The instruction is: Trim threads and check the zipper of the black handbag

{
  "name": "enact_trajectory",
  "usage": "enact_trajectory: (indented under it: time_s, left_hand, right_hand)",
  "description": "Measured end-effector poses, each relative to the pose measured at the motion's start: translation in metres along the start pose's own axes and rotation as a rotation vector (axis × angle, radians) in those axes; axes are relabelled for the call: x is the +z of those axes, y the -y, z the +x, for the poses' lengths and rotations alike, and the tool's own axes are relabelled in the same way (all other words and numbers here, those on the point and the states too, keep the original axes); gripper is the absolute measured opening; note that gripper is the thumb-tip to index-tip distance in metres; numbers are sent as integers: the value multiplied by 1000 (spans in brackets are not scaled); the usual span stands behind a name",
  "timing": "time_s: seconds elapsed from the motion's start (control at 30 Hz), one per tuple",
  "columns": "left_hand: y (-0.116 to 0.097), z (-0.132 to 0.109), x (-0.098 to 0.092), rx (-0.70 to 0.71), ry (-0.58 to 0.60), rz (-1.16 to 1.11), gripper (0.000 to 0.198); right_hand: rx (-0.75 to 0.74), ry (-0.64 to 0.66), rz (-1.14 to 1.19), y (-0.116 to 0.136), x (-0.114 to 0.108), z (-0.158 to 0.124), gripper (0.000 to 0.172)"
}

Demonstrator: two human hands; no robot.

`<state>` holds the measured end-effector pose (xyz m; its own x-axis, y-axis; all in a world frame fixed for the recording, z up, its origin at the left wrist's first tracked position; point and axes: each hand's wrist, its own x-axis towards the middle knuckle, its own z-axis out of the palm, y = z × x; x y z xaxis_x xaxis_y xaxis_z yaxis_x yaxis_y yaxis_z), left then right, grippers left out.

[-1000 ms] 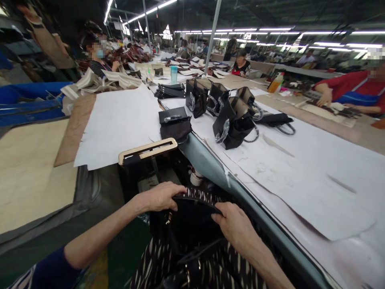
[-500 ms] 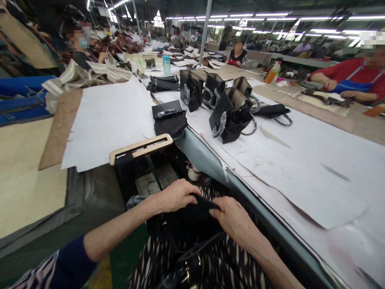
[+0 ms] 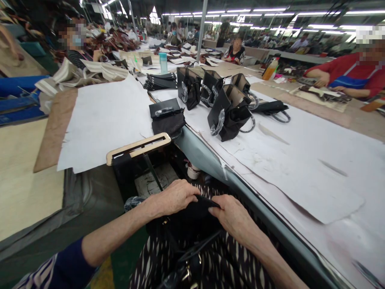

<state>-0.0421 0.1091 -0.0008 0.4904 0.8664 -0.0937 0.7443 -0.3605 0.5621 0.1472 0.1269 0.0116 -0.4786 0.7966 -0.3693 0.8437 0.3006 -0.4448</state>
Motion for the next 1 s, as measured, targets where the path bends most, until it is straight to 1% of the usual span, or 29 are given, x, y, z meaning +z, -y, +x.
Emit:
enact_trajectory:
  time_s: [0.23,0.3,0.47,0.63,0.73,0.83,1.0]
  left_hand:
    - [-10,-4,1,-7,45,168,12]
    - [-13,-4,1,-5,37,197,9]
    - [-7,-3,10,-15,0,184,14]
    - [-1,0,18,-84,-37,95,16]
    - [1,2,19,-80,-60,37,19]
    - [2,4,18,-90,-74,-23,19]
    - [0,8,12,-217,-67,-190,13]
  right_hand:
    - [13,2,3,-3,2,2,13]
    - [24,16,10,-3,3,3,14]
    - [34,23,44,-2,3,5,18]
    - [18,11,52,-2,3,6,13]
    - [18,12,50,-3,4,7,12]
    - [20,18,44,-3,4,7,12]
    - [27,26,37,-2,3,6,17]
